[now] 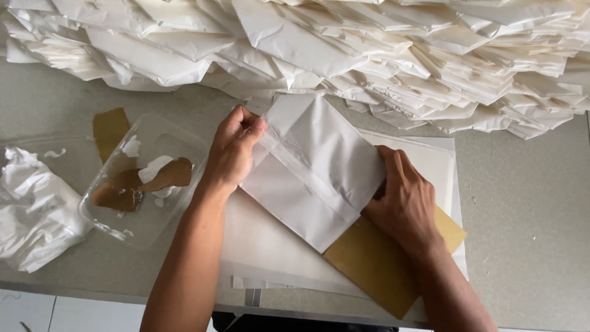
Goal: Folding white paper or plastic sheets around a cardboard template to create packaging for pastries.
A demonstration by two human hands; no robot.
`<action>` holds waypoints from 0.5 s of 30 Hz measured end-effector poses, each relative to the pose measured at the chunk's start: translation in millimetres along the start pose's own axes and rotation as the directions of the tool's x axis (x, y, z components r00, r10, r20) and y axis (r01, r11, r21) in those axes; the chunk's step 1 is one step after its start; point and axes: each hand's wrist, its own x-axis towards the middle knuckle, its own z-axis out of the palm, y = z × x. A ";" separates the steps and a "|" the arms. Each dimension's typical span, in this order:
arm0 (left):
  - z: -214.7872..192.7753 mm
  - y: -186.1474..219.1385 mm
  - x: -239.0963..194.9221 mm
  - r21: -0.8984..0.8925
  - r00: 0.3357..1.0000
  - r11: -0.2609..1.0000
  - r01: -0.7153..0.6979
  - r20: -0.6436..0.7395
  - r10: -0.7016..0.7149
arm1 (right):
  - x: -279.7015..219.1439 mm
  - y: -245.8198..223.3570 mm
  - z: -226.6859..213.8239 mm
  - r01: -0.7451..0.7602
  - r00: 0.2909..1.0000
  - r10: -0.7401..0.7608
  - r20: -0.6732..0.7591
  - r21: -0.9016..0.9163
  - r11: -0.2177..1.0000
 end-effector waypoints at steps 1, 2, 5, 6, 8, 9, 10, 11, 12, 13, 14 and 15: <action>-0.4 4.1 -1.9 -0.008 1.000 1.000 0.026 0.005 -0.026 | -1.4 0.0 -6.1 -0.006 1.000 0.007 0.028 -0.029 1.000; -0.7 9.5 -1.9 -0.017 0.999 0.999 0.049 0.012 -0.049 | -1.1 -0.1 -13.2 -0.012 0.998 0.015 0.053 -0.060 0.998; -0.8 36.6 -12.6 -0.092 0.996 0.993 -0.069 -0.067 0.063 | -1.2 8.8 -32.9 -0.061 0.998 0.062 0.017 -0.049 0.997; -3.6 40.6 -17.8 -0.092 0.995 0.993 -0.076 -0.070 0.069 | -7.7 19.2 -33.0 -0.055 0.998 0.056 0.011 -0.048 0.997; -8.3 47.2 -28.8 -0.195 0.991 0.977 -0.091 -0.111 0.070 | -22.1 40.9 -32.2 -0.063 0.996 0.057 -0.070 -0.078 0.995; -15.6 42.8 -31.2 -0.194 0.991 0.976 -0.094 -0.110 0.074 | -22.1 35.5 -40.4 -0.062 0.996 0.056 -0.073 -0.078 0.995; -22.5 38.1 -34.7 -0.200 0.987 0.974 -0.104 -0.139 0.077 | -24.3 30.0 -48.7 -0.045 0.997 0.042 -0.061 -0.048 0.998; -29.4 33.5 -38.4 -0.206 0.983 0.972 -0.114 -0.168 0.080 | -26.7 24.6 -57.1 -0.029 0.998 0.028 -0.050 -0.017 0.999; -44.3 36.5 -43.7 -0.206 0.983 0.972 -0.115 -0.163 0.081 | -32.9 37.9 -59.7 -0.033 0.998 0.032 -0.052 -0.018 0.999; -59.6 39.8 -49.4 -0.224 0.959 0.967 -0.123 -0.277 0.058 | -39.5 50.8 -62.3 -0.058 0.997 0.058 -0.055 -0.003 0.998; -75.4 43.1 -55.0 -0.240 0.919 0.961 -0.140 -0.393 0.036 | -43.3 64.1 -64.4 -0.074 0.995 0.075 -0.059 0.014 0.997; -89.9 48.3 -60.6 -0.239 0.917 0.960 -0.146 -0.396 0.041 | -46.8 77.5 -64.3 -0.069 0.995 0.070 -0.064 0.015 0.997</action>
